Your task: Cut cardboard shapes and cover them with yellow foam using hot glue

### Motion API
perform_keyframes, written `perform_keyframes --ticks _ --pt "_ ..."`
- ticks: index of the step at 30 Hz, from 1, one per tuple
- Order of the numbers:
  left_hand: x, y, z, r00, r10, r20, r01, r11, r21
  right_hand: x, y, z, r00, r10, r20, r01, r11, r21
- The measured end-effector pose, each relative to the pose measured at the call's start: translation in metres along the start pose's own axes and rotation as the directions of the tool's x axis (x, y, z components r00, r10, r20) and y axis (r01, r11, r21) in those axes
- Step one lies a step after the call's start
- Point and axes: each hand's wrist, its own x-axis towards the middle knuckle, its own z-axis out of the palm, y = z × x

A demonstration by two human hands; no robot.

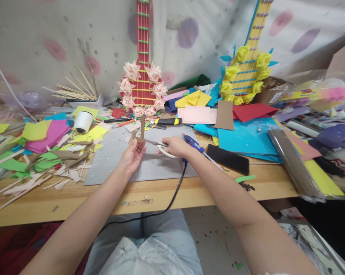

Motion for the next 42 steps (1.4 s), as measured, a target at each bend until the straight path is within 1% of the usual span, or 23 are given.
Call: perform_keyframes --ticks 7,19,22,25,27,29,31,32,33,34,35,36,37,38,40,42 --pt "0.0 -0.001 -0.001 1.0 0.004 0.0 -0.004 1.0 0.018 -0.001 -0.003 -0.005 1.0 -0.002 0.026 0.002 1.0 -0.029" --pt "0.0 -0.001 0.0 1.0 0.007 0.0 -0.007 1.0 -0.004 -0.001 -0.004 -0.004 1.0 -0.007 0.001 0.007 1.0 -0.029" --pt "0.0 0.0 0.001 1.0 -0.01 -0.005 0.01 1.0 -0.008 0.0 -0.004 -0.003 1.0 -0.002 0.0 0.002 0.999 -0.038" --pt "-0.001 0.004 0.001 0.998 -0.055 -0.021 0.054 0.998 -0.039 0.0 0.003 -0.002 1.0 0.006 0.025 -0.006 1.0 0.001" --pt "-0.001 0.011 0.0 0.993 -0.11 -0.035 0.106 0.991 -0.085 -0.001 0.011 -0.002 0.999 0.02 0.028 -0.021 0.999 0.035" --pt "-0.001 0.02 -0.002 0.977 -0.21 -0.018 0.205 0.965 -0.162 -0.002 0.019 -0.003 0.998 0.057 0.0 -0.057 0.997 0.061" --pt "-0.001 0.027 -0.005 0.933 -0.351 0.073 0.358 0.897 -0.258 0.0 0.023 -0.003 0.99 0.129 -0.058 -0.121 0.984 0.131" --pt "-0.002 0.03 -0.006 0.901 -0.411 0.138 0.434 0.85 -0.3 0.002 0.022 -0.003 0.981 0.175 -0.089 -0.154 0.966 0.209" --pt "-0.003 0.032 -0.007 0.866 -0.458 0.2 0.5 0.803 -0.326 0.005 0.02 -0.002 0.968 0.225 -0.11 -0.179 0.929 0.322" --pt "-0.003 0.032 -0.008 0.836 -0.489 0.251 0.549 0.764 -0.341 0.009 0.016 0.0 0.952 0.281 -0.121 -0.194 0.861 0.47" --pt "-0.004 0.032 -0.008 0.814 -0.507 0.283 0.58 0.738 -0.345 0.015 0.01 0.002 0.951 0.288 -0.113 -0.159 0.769 0.619" --pt "-0.004 0.032 -0.009 0.802 -0.518 0.298 0.597 0.726 -0.342 0.021 0.003 0.004 0.956 0.267 -0.122 -0.094 0.672 0.735" --pt "-0.005 0.031 -0.01 0.797 -0.523 0.301 0.602 0.725 -0.335 0.027 -0.004 0.007 0.958 0.245 -0.15 -0.022 0.583 0.812" --pt "-0.005 0.03 -0.01 0.799 -0.522 0.298 0.599 0.73 -0.329 0.033 -0.012 0.011 0.964 0.21 -0.16 0.03 0.513 0.858" --pt "-0.005 0.03 -0.012 0.811 -0.51 0.286 0.582 0.75 -0.315 0.043 -0.024 0.018 0.984 0.133 -0.119 0.049 0.439 0.897" --pt "-0.006 0.031 -0.013 0.829 -0.488 0.273 0.555 0.775 -0.303 0.049 -0.033 0.026 0.991 0.109 -0.074 0.023 0.405 0.914"
